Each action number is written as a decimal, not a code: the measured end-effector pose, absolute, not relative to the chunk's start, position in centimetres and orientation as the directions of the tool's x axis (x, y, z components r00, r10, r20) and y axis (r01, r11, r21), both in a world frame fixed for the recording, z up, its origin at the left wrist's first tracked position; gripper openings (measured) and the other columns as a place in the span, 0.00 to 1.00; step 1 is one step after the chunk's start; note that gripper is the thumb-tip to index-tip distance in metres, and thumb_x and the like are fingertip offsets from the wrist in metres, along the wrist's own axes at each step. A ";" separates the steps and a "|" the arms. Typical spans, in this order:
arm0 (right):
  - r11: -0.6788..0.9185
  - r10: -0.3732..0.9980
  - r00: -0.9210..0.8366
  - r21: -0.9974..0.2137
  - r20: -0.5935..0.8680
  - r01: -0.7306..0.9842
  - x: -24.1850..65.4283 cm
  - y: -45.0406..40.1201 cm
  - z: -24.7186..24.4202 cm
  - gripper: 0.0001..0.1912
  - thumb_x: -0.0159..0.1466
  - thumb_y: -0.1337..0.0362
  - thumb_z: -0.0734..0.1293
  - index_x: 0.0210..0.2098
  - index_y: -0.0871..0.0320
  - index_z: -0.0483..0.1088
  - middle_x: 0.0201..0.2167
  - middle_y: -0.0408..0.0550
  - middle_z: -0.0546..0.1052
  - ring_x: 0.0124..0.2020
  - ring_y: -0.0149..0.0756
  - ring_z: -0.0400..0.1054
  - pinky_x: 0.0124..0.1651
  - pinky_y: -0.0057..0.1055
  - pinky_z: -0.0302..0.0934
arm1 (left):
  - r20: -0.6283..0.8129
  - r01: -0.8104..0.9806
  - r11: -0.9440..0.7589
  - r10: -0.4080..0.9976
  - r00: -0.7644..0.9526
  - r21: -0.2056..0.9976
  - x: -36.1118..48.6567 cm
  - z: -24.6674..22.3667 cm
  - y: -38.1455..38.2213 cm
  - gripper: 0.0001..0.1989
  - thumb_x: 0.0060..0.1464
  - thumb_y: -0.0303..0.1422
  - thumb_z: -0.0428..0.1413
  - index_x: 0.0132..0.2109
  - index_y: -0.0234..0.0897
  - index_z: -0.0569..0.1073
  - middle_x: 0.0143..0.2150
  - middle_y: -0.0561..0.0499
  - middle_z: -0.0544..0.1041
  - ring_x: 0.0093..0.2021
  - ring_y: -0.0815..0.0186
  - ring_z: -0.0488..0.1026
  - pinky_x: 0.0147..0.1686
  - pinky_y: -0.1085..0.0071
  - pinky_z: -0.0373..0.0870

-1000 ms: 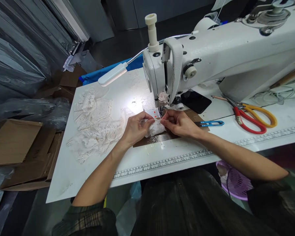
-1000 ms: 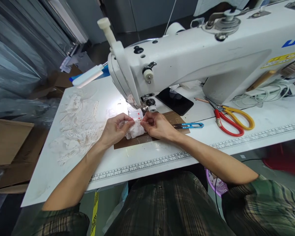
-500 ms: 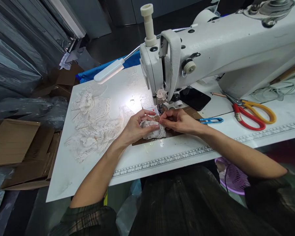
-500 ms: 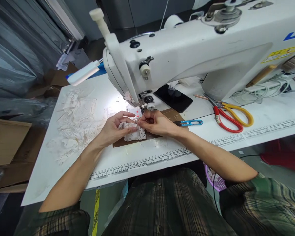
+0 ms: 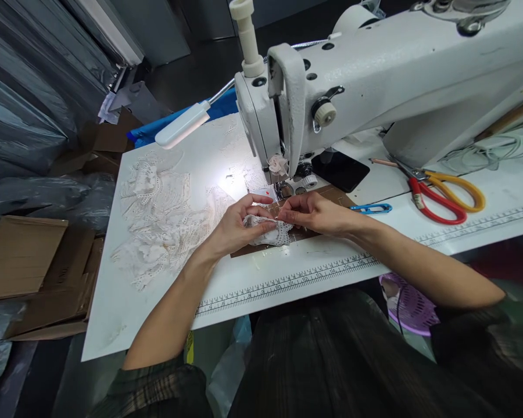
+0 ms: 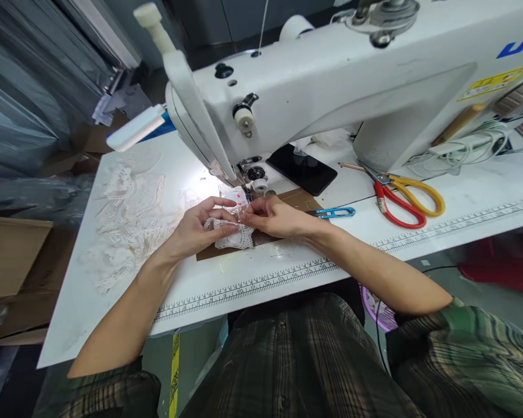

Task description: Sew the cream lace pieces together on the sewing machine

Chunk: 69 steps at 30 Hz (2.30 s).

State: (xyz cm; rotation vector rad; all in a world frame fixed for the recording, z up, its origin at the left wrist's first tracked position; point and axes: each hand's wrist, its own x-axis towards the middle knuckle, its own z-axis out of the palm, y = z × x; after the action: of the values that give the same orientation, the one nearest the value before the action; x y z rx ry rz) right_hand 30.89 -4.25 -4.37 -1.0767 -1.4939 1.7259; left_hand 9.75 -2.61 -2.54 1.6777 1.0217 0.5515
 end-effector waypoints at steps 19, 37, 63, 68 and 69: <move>-0.010 0.829 -0.555 -0.995 -0.065 0.101 31.2 -4.4 -4.8 0.18 0.63 0.49 0.68 0.34 0.60 0.68 0.23 0.38 0.64 0.23 0.25 0.52 0.24 0.26 0.47 | -0.119 0.352 -0.086 0.846 0.520 0.932 9.9 -2.6 -2.7 0.23 0.50 0.35 0.63 0.52 0.34 0.69 0.35 0.50 0.77 0.25 0.73 0.68 0.25 0.75 0.65; 0.230 0.863 -0.500 -0.935 0.068 0.269 31.7 -4.7 -4.1 0.06 0.64 0.65 0.64 0.39 0.62 0.69 0.20 0.38 0.66 0.21 0.25 0.58 0.24 0.24 0.51 | -0.111 0.357 -0.119 0.820 0.562 0.927 9.7 -2.7 -2.7 0.22 0.52 0.34 0.60 0.54 0.33 0.68 0.37 0.49 0.75 0.30 0.72 0.69 0.25 0.77 0.64; -0.175 0.901 -0.424 -0.971 -0.092 -0.162 29.0 -5.5 -5.7 0.08 0.60 0.65 0.60 0.25 0.56 0.58 0.17 0.34 0.54 0.18 0.25 0.43 0.22 0.27 0.39 | -0.067 0.249 -0.108 0.794 0.604 0.962 9.8 -3.0 -2.4 0.21 0.50 0.35 0.65 0.49 0.34 0.68 0.30 0.55 0.73 0.28 0.73 0.69 0.30 0.75 0.66; -0.076 0.937 -0.340 -0.997 -0.080 0.023 29.4 -5.3 -5.8 0.07 0.62 0.62 0.62 0.29 0.56 0.61 0.19 0.36 0.58 0.20 0.26 0.47 0.23 0.27 0.43 | -0.092 0.271 -0.085 0.811 0.578 0.959 9.8 -3.2 -2.4 0.23 0.49 0.36 0.66 0.50 0.35 0.70 0.30 0.55 0.72 0.27 0.72 0.68 0.28 0.75 0.65; -0.008 0.946 -0.321 -0.994 -0.043 0.110 29.6 -5.4 -5.7 0.06 0.63 0.62 0.62 0.31 0.56 0.62 0.21 0.37 0.59 0.21 0.26 0.50 0.24 0.27 0.45 | -0.118 0.274 -0.053 0.813 0.571 0.960 9.7 -3.2 -2.5 0.24 0.48 0.37 0.66 0.50 0.35 0.70 0.30 0.55 0.72 0.27 0.72 0.68 0.28 0.75 0.65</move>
State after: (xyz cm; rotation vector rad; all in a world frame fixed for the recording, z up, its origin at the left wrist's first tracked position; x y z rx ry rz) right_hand 29.64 -5.40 -5.74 -1.1351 -1.5203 1.4161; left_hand 9.74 -2.48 -3.19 1.6133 0.9341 0.5641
